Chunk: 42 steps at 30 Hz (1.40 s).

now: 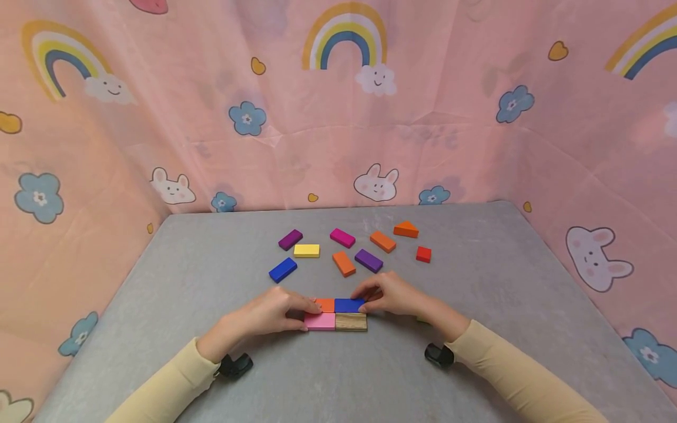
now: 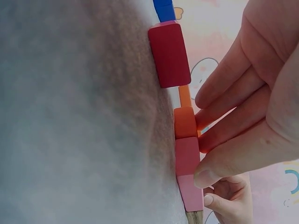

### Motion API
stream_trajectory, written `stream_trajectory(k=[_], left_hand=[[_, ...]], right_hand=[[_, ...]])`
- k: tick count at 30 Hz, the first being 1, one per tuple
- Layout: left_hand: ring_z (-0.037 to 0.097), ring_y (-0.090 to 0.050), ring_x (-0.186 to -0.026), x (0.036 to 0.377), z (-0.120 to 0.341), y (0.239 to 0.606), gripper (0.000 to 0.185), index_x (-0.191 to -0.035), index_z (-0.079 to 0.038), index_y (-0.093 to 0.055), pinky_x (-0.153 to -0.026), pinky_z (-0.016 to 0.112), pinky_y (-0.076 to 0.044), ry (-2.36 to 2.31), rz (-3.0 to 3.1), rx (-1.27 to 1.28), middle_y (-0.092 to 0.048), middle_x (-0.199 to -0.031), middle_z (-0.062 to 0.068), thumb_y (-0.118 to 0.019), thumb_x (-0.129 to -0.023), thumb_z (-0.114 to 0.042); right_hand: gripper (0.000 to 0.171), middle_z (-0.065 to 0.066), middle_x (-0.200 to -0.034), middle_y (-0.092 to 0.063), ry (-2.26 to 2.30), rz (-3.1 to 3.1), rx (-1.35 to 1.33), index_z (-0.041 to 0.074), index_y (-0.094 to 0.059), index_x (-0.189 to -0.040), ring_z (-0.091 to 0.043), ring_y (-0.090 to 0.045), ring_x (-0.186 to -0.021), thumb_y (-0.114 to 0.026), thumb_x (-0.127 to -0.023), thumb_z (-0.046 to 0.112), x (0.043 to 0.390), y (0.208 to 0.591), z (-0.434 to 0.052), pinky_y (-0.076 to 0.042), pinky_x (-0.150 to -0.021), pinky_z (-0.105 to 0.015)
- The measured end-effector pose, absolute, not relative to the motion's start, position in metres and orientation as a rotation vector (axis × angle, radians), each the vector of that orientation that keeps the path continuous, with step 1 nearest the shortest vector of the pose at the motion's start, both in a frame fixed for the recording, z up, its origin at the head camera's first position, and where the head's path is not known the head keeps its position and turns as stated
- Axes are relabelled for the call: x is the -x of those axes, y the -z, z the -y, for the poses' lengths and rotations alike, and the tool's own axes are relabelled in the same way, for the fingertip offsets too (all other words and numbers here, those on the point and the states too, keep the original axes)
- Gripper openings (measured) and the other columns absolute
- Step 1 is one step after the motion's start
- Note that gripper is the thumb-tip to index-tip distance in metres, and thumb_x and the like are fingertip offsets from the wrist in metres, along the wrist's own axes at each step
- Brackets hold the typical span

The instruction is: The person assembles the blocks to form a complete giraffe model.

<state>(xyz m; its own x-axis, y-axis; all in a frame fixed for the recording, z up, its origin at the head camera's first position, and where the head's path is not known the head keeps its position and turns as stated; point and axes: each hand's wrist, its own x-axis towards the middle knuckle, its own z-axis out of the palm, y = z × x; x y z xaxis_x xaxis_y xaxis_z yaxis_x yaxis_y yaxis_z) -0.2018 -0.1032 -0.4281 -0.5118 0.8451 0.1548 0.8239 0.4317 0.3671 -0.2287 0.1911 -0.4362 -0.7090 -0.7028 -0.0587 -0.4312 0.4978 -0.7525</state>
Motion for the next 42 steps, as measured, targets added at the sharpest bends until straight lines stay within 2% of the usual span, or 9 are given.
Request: stream_trajectory(k=[7,13,20,26,30,36,42], left_hand=[[-0.002,-0.056,-0.098,0.202,0.103,0.429,0.035,-0.109,-0.02,-0.064,-0.083,0.017,-0.046,-0.627,-2.618,-1.526,-0.064,-0.105,-0.011,-0.069,-0.076,-0.03],[-0.002,-0.056,-0.099,0.203,0.104,0.428,0.035,-0.109,-0.02,-0.064,-0.083,0.018,-0.046,-0.636,-2.606,-1.53,-0.063,-0.106,-0.012,-0.068,-0.076,-0.03],[-0.002,-0.055,-0.099,0.204,0.106,0.428,0.035,-0.109,-0.02,-0.064,-0.084,0.018,-0.045,-0.647,-2.603,-1.526,-0.063,-0.106,-0.012,-0.068,-0.076,-0.03],[-0.002,-0.055,-0.1,0.203,0.105,0.429,0.035,-0.11,-0.021,-0.063,-0.085,0.018,-0.045,-0.65,-2.589,-1.524,-0.062,-0.107,-0.012,-0.067,-0.077,-0.032],[-0.002,-0.055,-0.101,0.203,0.105,0.429,0.036,-0.111,-0.022,-0.063,-0.085,0.019,-0.045,-0.651,-2.592,-1.511,-0.062,-0.107,-0.013,-0.067,-0.077,-0.032],[-0.003,-0.055,-0.099,0.202,0.104,0.429,0.035,-0.111,-0.021,-0.063,-0.084,0.018,-0.045,-0.636,-2.597,-1.514,-0.062,-0.107,-0.012,-0.067,-0.077,-0.031],[-0.003,-0.055,-0.099,0.202,0.103,0.429,0.035,-0.11,-0.02,-0.063,-0.084,0.017,-0.045,-0.625,-2.601,-1.524,-0.063,-0.106,-0.012,-0.067,-0.077,-0.03]], right_hand=[[0.028,0.006,-0.102,-0.063,1.032,-2.382,0.99,0.019,-0.063,-0.106,-0.01,-0.06,-0.09,-0.066,-0.079,0.026,0.23,0.434,-0.192,-0.051,-0.077,-0.025],[0.033,0.0,-0.102,-0.064,1.068,-2.399,0.99,0.013,-0.063,-0.107,-0.014,-0.061,-0.091,-0.067,-0.078,0.028,0.242,0.426,-0.191,-0.051,-0.076,-0.025],[0.037,-0.001,-0.102,-0.064,1.023,-2.619,1.041,0.011,-0.063,-0.106,-0.015,-0.06,-0.093,-0.072,-0.073,0.023,0.277,0.419,-0.18,-0.051,-0.077,-0.032],[0.046,0.003,-0.109,-0.062,0.905,-2.68,0.987,0.016,-0.061,-0.113,-0.017,-0.057,-0.1,-0.074,-0.07,0.028,0.299,0.42,-0.17,-0.048,-0.085,-0.037],[0.052,0.003,-0.111,-0.061,0.842,-2.688,1.017,0.016,-0.06,-0.114,-0.017,-0.056,-0.103,-0.075,-0.068,0.033,0.306,0.421,-0.164,-0.047,-0.086,-0.037],[0.055,0.0,-0.116,-0.059,0.776,-2.666,1.042,0.013,-0.059,-0.116,-0.021,-0.054,-0.105,-0.076,-0.067,0.03,0.31,0.419,-0.16,-0.045,-0.088,-0.039],[0.056,-0.001,-0.118,-0.058,0.681,-2.653,1.065,0.014,-0.058,-0.117,-0.021,-0.053,-0.106,-0.077,-0.067,0.03,0.312,0.419,-0.158,-0.043,-0.091,-0.041]])
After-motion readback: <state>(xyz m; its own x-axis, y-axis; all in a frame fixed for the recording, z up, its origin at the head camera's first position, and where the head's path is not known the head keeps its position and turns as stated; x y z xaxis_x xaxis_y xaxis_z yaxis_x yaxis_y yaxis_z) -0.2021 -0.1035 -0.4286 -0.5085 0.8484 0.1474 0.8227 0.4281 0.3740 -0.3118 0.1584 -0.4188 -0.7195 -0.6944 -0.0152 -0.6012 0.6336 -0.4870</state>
